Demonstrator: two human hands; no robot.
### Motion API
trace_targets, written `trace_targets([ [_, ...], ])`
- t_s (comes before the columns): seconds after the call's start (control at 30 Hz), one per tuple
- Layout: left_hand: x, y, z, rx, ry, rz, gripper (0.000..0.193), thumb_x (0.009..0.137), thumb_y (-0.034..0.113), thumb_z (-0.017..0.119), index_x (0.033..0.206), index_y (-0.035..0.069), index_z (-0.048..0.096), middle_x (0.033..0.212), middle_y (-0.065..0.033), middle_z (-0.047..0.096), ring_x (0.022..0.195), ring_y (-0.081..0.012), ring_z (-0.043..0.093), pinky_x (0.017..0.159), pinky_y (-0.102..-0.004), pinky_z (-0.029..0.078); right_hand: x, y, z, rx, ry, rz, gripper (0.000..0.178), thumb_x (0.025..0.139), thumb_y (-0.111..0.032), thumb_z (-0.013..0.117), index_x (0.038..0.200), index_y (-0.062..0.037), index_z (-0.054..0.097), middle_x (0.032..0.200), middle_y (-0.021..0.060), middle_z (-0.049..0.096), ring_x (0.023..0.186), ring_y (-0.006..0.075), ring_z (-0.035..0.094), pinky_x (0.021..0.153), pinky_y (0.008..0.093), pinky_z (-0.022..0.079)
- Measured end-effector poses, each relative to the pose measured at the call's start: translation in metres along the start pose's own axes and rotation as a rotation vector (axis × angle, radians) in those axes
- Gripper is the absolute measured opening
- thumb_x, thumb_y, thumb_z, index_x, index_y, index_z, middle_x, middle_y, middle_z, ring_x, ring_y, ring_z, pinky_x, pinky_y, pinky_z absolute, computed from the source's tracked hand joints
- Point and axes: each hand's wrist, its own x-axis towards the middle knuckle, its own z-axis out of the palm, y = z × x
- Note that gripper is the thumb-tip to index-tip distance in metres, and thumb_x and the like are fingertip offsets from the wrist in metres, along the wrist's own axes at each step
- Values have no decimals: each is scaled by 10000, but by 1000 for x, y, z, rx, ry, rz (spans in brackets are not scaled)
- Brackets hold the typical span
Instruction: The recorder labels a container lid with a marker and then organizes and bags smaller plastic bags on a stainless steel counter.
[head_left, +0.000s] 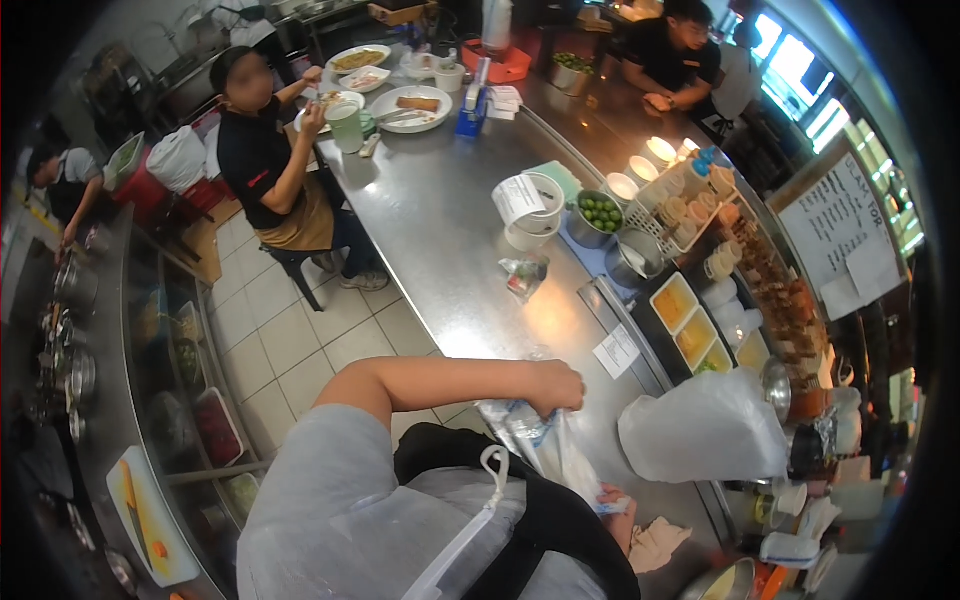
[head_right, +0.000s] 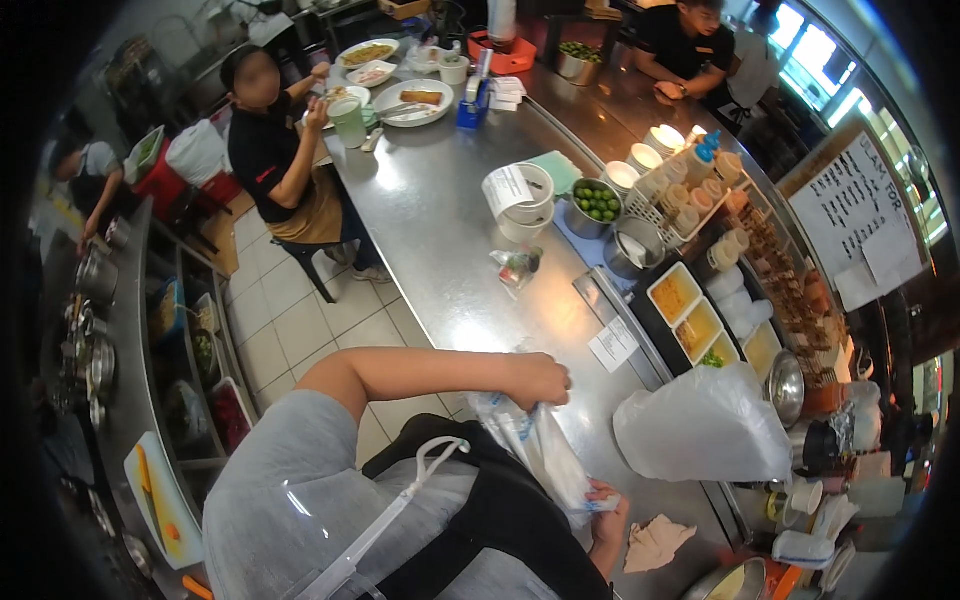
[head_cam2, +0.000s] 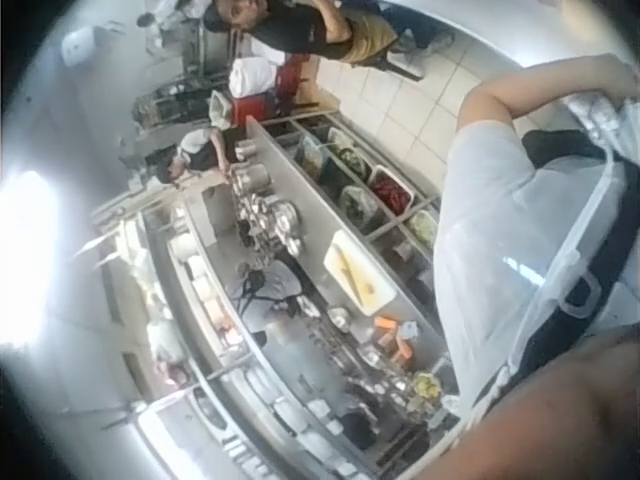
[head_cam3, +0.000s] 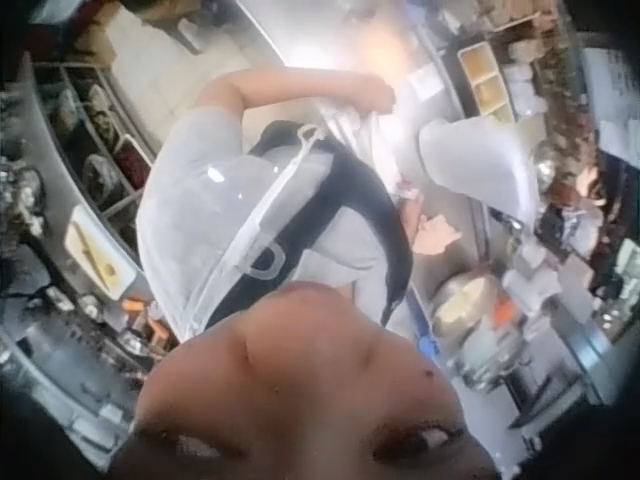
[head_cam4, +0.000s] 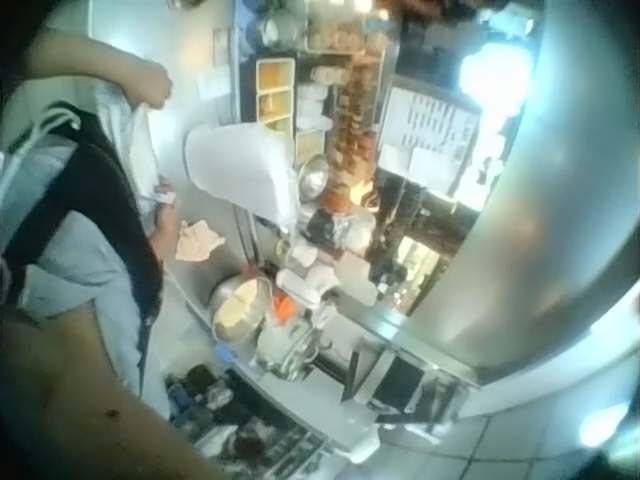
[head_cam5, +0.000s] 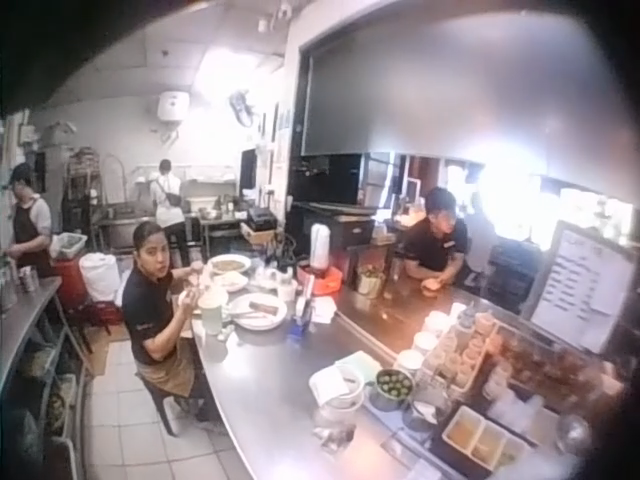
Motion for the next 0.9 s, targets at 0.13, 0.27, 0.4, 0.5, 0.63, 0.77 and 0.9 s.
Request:
trace_targets([
  [0.13, -16, 18, -19, 189, 233, -9, 543, 551, 263, 810, 1010, 93, 577, 1209, -50, 496, 1100, -211, 452, 815, -357, 445, -9, 7, -10, 30, 42, -33, 126, 735, 12, 578, 652, 5, 672, 1056, 213, 650, 1011, 294, 596, 915, 394, 417],
  [0.27, -31, 20, -37, 154, 126, -43, 568, 548, 313, 825, 1020, 92, 599, 1147, -48, 543, 1105, -208, 462, 818, -359, 443, -6, -9, -3, -165, -22, -55, 176, 765, -8, 561, 629, 8, 671, 1118, 233, 633, 1055, 304, 587, 946, 397, 399],
  [0.4, -31, 27, -48, 192, -245, -75, 541, 558, 421, 823, 945, 73, 677, 976, -71, 656, 997, -242, 596, 762, -369, 490, -7, -18, -4, -299, -119, -26, 173, 758, -51, 579, 633, 11, 681, 1133, 248, 626, 1052, 301, 593, 931, 379, 408],
  [0.5, -32, 27, -48, 189, -393, -136, 516, 590, 475, 800, 878, 56, 714, 892, -122, 696, 860, -289, 675, 714, -383, 520, -7, -31, 12, -377, -134, -49, 151, 724, -62, 586, 636, 14, 682, 1138, 258, 621, 1050, 303, 597, 930, 376, 411],
  [0.63, -29, 5, -20, 88, -509, -157, 550, 619, 512, 776, 931, 62, 722, 930, -138, 695, 916, -299, 656, 757, -382, 508, -4, -53, 30, -467, -129, -108, 139, 685, -69, 582, 628, 14, 676, 1151, 266, 614, 1053, 308, 598, 941, 381, 406],
  [0.77, -39, -11, -3, -230, -364, -28, 533, 655, 462, 768, 964, 37, 681, 941, -188, 671, 911, -344, 643, 753, -394, 503, -6, -26, 14, -321, -53, -78, 249, 815, -144, 594, 633, 7, 671, 1156, 274, 606, 1077, 312, 582, 959, 393, 394],
  [0.9, -40, -2, -26, -594, -215, -151, 482, 712, 465, 732, 969, 60, 675, 913, -190, 668, 887, -351, 641, 748, -405, 494, -9, 3, -5, -162, -27, -27, 332, 870, -206, 582, 622, 2, 657, 1157, 276, 604, 1082, 314, 577, 970, 395, 383],
])
